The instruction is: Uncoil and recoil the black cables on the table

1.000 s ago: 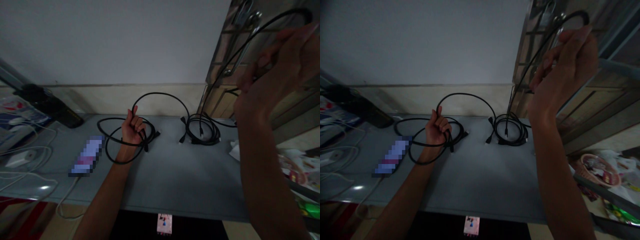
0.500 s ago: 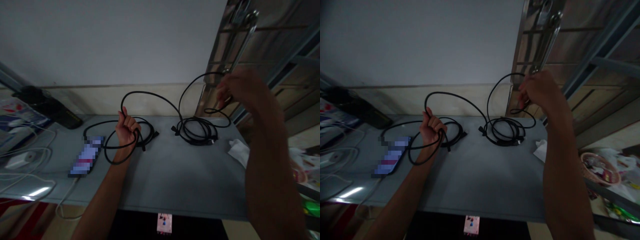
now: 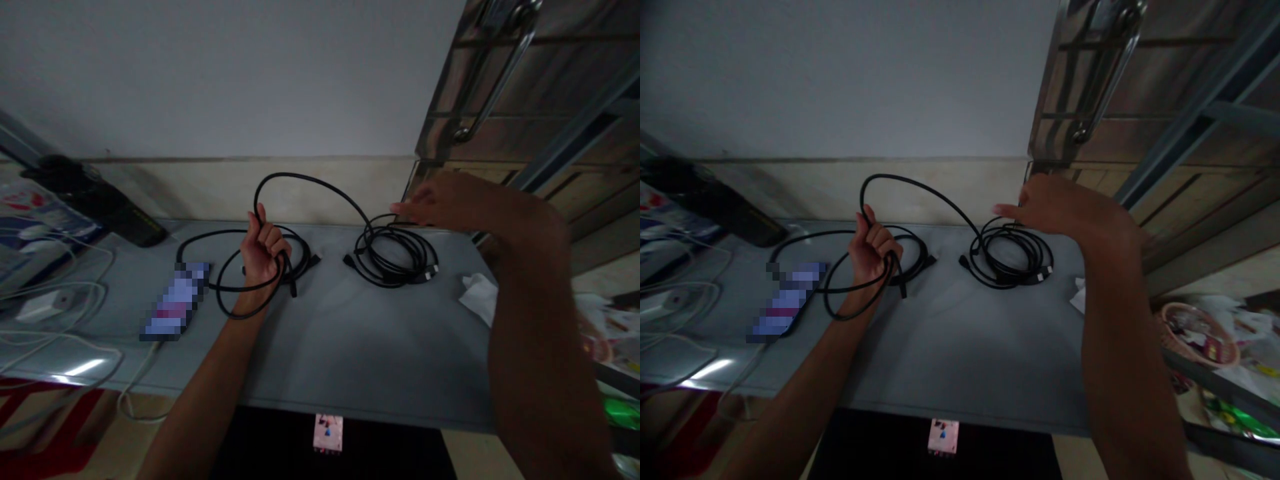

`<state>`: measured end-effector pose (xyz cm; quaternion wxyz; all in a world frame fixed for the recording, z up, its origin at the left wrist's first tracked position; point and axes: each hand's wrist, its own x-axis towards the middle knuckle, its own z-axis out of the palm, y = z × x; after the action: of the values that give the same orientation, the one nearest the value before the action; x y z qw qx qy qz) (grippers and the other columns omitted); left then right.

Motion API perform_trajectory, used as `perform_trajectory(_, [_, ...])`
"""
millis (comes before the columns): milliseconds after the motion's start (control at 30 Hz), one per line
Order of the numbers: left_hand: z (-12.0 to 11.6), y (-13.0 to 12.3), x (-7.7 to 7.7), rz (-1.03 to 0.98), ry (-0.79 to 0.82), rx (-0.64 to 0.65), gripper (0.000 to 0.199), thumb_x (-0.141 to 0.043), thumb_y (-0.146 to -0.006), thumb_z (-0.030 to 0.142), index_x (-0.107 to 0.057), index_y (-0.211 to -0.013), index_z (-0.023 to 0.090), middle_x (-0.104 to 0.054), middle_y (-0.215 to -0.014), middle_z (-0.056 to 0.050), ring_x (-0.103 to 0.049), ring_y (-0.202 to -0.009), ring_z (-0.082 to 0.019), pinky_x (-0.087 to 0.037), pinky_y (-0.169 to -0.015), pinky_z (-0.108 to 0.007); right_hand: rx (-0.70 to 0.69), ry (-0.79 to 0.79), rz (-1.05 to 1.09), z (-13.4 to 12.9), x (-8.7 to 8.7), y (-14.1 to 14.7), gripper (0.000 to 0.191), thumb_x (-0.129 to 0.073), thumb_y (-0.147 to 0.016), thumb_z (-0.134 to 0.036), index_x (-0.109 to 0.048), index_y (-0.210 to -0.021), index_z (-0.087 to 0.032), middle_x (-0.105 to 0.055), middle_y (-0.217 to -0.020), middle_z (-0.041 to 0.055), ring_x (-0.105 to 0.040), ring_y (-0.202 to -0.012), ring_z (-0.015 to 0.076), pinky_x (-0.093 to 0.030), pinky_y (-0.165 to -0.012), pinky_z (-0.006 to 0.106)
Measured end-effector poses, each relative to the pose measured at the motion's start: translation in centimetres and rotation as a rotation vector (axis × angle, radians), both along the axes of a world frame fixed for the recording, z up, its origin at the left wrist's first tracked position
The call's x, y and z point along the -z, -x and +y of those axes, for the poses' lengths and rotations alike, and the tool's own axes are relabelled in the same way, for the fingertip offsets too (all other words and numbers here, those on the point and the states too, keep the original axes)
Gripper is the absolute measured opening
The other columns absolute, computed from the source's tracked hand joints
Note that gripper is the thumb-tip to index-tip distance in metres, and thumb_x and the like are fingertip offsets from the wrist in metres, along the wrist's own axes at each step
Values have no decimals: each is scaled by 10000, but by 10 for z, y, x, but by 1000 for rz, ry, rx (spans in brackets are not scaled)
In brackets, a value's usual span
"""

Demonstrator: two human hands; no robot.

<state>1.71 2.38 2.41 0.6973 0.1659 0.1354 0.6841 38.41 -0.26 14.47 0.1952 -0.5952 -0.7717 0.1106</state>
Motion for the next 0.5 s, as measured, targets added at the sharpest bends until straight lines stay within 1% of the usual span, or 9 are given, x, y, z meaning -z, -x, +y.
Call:
perform_trajectory(33, [0, 0, 1, -10, -6, 8, 522, -345, -1243, 478, -781, -1087, 238, -191, -535, 109, -285, -392, -90, -216, -350, -200, -55, 19, -38, -2, -4, 16, 565, -715, -1012, -753, -716, -901, -200, -795, -906, 115, -702, -756, 216, -458, -722, 328])
perform_trajectory(100, [0, 0, 1, -11, -17, 10, 516, -348, -1242, 480, -778, -1093, 238, -189, -540, 107, -276, -394, -91, -200, -345, -204, -190, 91, -21, -6, -4, 50, 546, -744, -1000, -740, -719, -1121, -208, -813, -1181, 140, -758, -977, 263, -526, -818, 333])
perform_trajectory(167, [0, 0, 1, -3, -24, 1, 505, -350, -1244, 468, -779, -1105, 240, -197, -545, 104, -269, -396, -92, -195, -344, -205, -309, 181, -40, -7, 1, 79, 478, -811, -987, -626, -707, -1207, -215, -817, -1197, 120, -767, -1018, 277, -552, -833, 333])
perform_trajectory(233, [1, 0, 2, 13, -21, -17, 505, -347, -1245, 457, -784, -1109, 243, -211, -552, 101, -271, -398, -91, -206, -346, -199, -387, 294, -70, -5, 9, 96, 288, -760, -1041, -442, -719, -1203, -207, -834, -1075, 88, -778, -967, 259, -550, -807, 316])
perform_trajectory(267, [1, 0, 2, 22, -18, -24, 511, -343, -1246, 455, -787, -1105, 245, -217, -555, 100, -275, -399, -91, -214, -346, -195, -409, 345, -77, -3, 12, 101, 195, -700, -1070, -365, -730, -1173, -202, -837, -1016, 74, -782, -939, 244, -544, -794, 305])
perform_trajectory(300, [1, 0, 2, 29, -15, -27, 520, -337, -1247, 453, -790, -1099, 246, -221, -556, 99, -280, -399, -91, -221, -348, -192, -420, 376, -81, -2, 14, 102, 156, -646, -1088, -318, -741, -1127, -201, -837, -969, 65, -782, -909, 230, -536, -776, 297])
perform_trajectory(333, [1, 0, 2, 35, -15, -24, 528, -331, -1248, 452, -793, -1094, 246, -224, -556, 98, -284, -400, -90, -228, -351, -188, -422, 382, -90, 0, 16, 100, 171, -618, -1095, -310, -749, -1072, -202, -833, -933, 58, -778, -877, 220, -526, -752, 292])
perform_trajectory(433, [1, 1, 2, 36, -19, -7, 539, -329, -1248, 452, -800, -1082, 249, -233, -548, 96, -289, -405, -86, -237, -365, -178, -372, 309, -164, 7, 19, 84, 202, -687, -1039, -383, -759, -956, -213, -812, -881, 47, -741, -785, 212, -482, -667, 295])
perform_trajectory(500, [0, 2, 2, 45, -15, -14, 523, -349, -1245, 457, -804, -1079, 261, -254, -548, 93, -286, -412, -85, -232, -371, -176, -326, 286, -217, 13, 21, 69, 149, -724, -980, -355, -770, -930, -223, -792, -853, 42, -721, -753, 214, -464, -638, 295])
